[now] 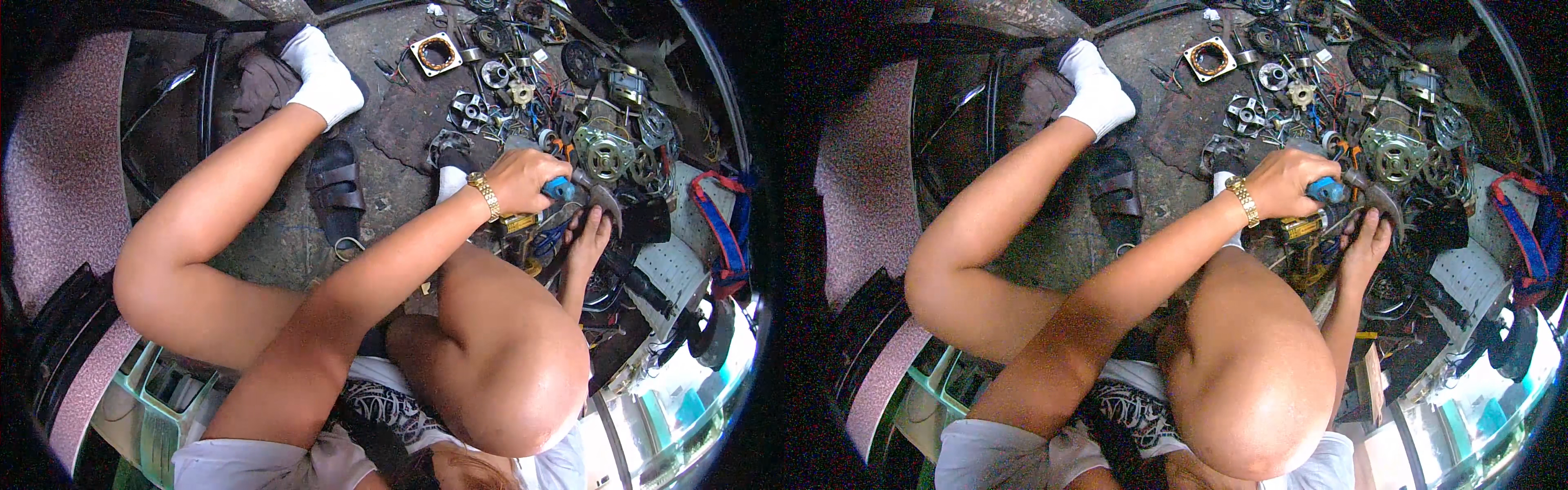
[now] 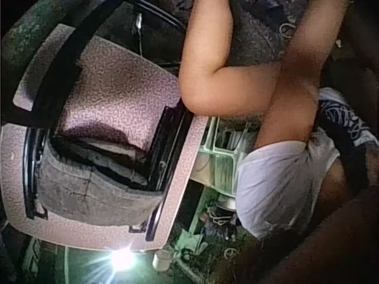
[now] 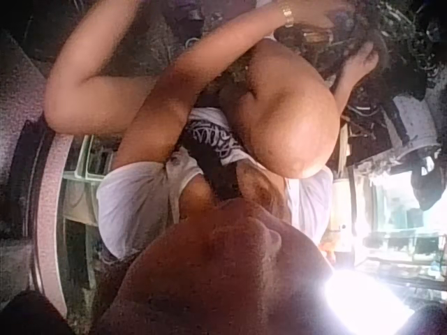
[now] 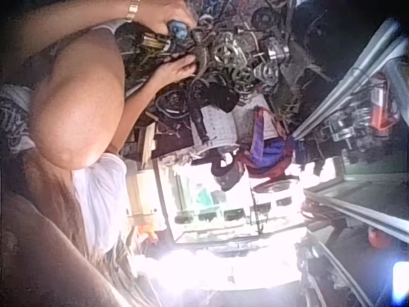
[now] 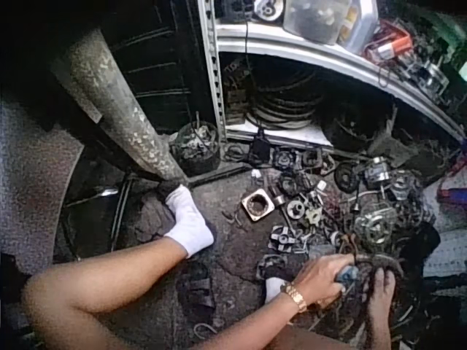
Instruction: The person disassembles motor components on the floor using a hammer and a screwdriver, striking parts to loosen them and prying off the metal casing.
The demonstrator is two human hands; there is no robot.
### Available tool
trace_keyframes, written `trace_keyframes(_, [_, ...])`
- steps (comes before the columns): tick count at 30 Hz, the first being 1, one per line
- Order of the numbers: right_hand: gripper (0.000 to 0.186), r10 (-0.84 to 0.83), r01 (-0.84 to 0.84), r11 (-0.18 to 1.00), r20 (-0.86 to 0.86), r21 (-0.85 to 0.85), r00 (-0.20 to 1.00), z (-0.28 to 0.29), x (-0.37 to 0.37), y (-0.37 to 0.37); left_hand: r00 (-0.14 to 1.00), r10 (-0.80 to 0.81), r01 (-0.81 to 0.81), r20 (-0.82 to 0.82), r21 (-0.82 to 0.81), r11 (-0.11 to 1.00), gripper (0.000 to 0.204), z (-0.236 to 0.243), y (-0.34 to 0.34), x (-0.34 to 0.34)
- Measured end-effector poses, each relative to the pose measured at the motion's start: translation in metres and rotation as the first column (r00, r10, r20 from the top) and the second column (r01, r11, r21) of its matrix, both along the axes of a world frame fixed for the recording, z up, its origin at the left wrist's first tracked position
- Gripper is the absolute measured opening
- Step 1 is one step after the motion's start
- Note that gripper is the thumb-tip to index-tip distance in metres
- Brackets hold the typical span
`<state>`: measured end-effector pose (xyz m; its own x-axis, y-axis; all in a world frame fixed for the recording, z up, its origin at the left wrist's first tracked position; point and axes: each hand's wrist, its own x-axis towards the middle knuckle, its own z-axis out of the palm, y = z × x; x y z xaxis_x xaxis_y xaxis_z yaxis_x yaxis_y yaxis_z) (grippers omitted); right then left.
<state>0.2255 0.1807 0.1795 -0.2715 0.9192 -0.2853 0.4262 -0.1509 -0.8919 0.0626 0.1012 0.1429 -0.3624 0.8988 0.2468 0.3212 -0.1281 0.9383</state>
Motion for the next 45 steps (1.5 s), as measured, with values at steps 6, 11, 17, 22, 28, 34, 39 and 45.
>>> trace_keyframes(6, [0.021,-0.011,0.011,1.0,0.0,0.012,1.0,0.003,0.001,0.0,1.0,-0.003,0.003,0.008,0.03,1.0,0.024,-0.002,0.002,-0.001])
trace_keyframes(11, [0.023,0.03,-0.029,0.997,-0.021,0.07,0.999,0.032,-0.001,-0.008,0.999,0.033,-0.035,0.03,0.064,0.997,0.023,-0.003,0.004,-0.004])
trace_keyframes(17, [0.033,0.243,-0.425,0.743,0.383,0.517,0.891,0.046,-0.009,-0.01,0.998,0.044,-0.045,0.049,0.028,0.999,0.024,0.001,0.006,-0.005])
trace_keyframes(22, [0.038,-0.179,0.109,0.881,0.11,0.46,0.978,0.111,-0.037,-0.011,0.997,0.068,-0.069,0.049,0.017,0.998,0.025,-0.003,-0.001,-0.007])
trace_keyframes(28, [0.026,0.286,-0.478,0.755,0.431,0.449,0.856,0.058,-0.015,-0.013,0.998,0.045,-0.05,0.036,0.126,0.991,0.024,-0.009,0.006,0.001])
trace_keyframes(34, [0.031,0.036,-0.045,0.942,0.032,0.333,0.999,0.082,0.001,-0.009,1.0,0.017,-0.017,0.002,0.022,1.0,0.025,-0.003,-0.008,-0.005])
trace_keyframes(39, [0.032,0.044,-0.027,0.916,-0.033,0.4,0.998,0.086,0.018,-0.008,0.999,0.041,-0.04,0.001,0.099,0.994,0.031,0.004,-0.007,0.006])
trace_keyframes(45, [0.033,0.026,-0.03,0.943,0.016,0.33,1.0,0.078,0.021,-0.017,0.989,0.15,-0.149,0.006,0.139,0.979,0.032,0.006,-0.015,0.011])
